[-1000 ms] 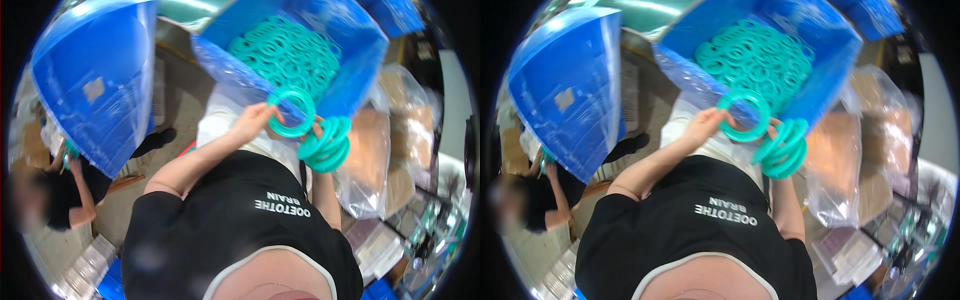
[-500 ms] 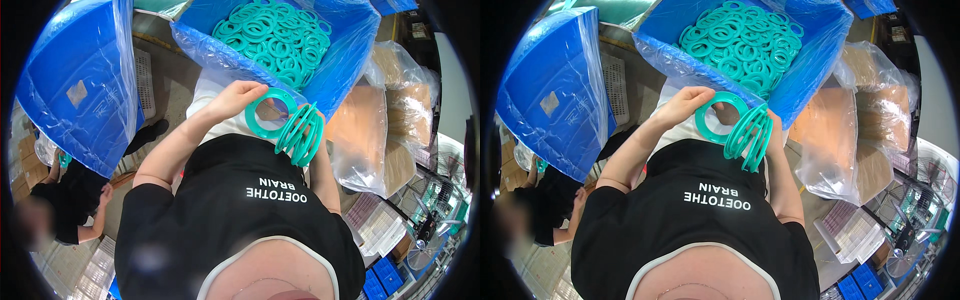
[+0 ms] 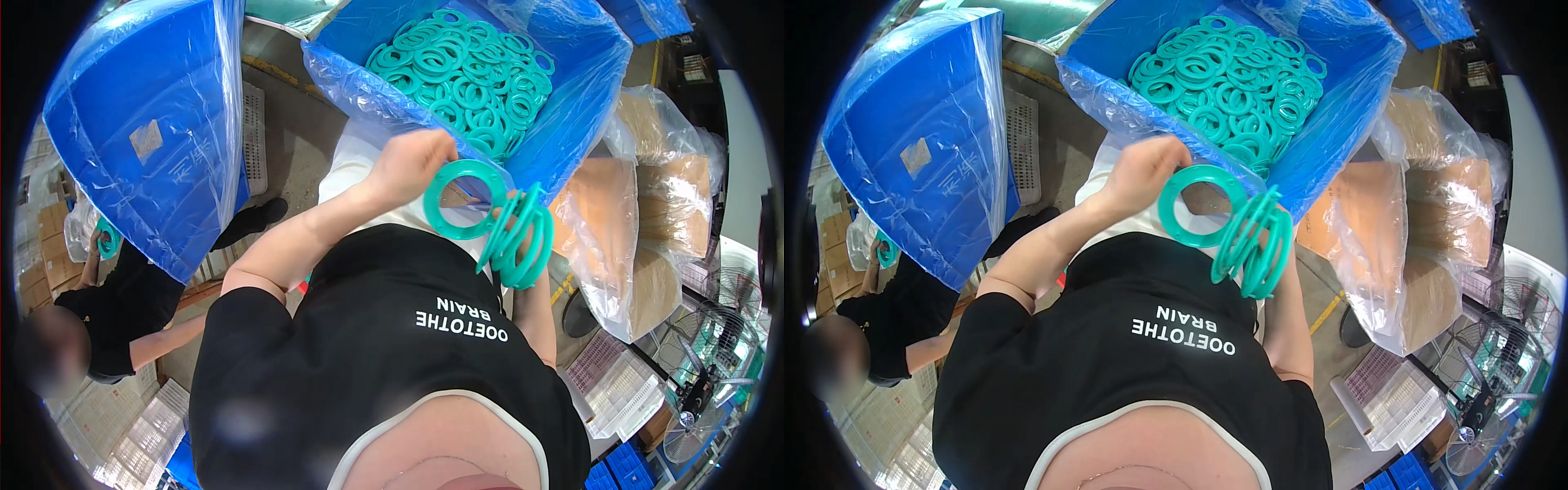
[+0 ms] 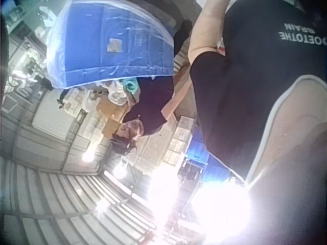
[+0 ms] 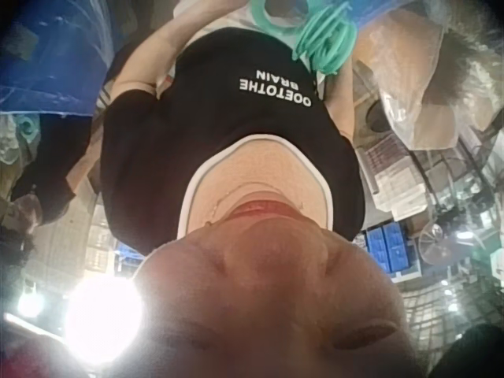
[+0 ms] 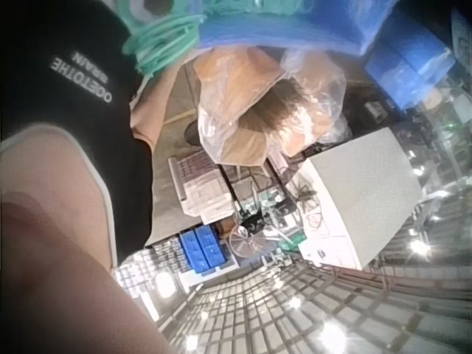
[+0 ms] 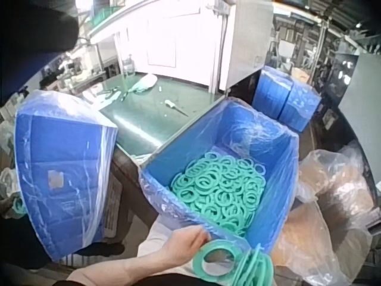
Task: Sort and inspect green plastic rings from a large blue bin into smaller batches.
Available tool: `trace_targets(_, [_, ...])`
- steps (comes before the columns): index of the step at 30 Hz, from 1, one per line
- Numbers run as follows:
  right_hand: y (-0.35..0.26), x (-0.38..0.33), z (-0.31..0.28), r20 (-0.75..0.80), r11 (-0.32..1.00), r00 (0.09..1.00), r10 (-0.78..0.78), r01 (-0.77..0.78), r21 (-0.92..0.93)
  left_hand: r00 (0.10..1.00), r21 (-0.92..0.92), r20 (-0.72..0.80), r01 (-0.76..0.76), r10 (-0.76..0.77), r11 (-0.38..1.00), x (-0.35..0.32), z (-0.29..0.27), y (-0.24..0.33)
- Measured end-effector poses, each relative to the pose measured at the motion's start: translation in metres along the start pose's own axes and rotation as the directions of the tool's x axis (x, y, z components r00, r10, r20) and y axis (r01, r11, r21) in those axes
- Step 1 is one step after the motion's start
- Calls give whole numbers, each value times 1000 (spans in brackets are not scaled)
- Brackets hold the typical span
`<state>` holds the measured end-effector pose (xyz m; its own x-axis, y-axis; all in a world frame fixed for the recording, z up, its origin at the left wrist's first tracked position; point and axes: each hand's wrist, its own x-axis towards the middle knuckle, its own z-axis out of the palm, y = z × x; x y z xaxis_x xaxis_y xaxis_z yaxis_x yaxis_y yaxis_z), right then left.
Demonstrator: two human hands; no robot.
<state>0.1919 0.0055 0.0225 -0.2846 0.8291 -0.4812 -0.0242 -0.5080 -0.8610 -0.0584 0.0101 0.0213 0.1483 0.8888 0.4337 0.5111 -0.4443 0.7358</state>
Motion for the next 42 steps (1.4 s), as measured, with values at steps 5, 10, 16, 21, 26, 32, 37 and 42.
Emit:
trace_targets(5, [-34,-3,-75,-111,585,925,-363,320,745,760,-835,373,525,-533,164,20,-23,-5])
trace_targets(10, [-43,5,-127,-189,-62,875,-446,181,982,639,-716,638,697,-429,-26,-2,12,-10])
trace_targets(16, [10,29,-15,-338,900,877,-341,409,153,645,-671,640,734,-417,106,-4,18,17])
trace_targets(21, [10,32,22,-238,970,952,-195,222,95,756,-511,525,647,-391,566,-18,21,20])
trace_targets(26, [13,46,25,-229,931,926,-301,337,137,777,-675,338,593,-530,439,-25,21,6])
trace_targets(32, [18,50,2,-286,823,926,-248,357,442,771,-689,249,567,-586,451,-16,7,3])
trace_targets(37, [25,47,-8,168,575,962,-217,-13,818,754,-699,259,578,-603,422,-14,-6,-6])
trace_targets(42, [25,27,10,303,798,927,-222,-7,603,846,-512,264,530,-464,676,2,-17,-3])
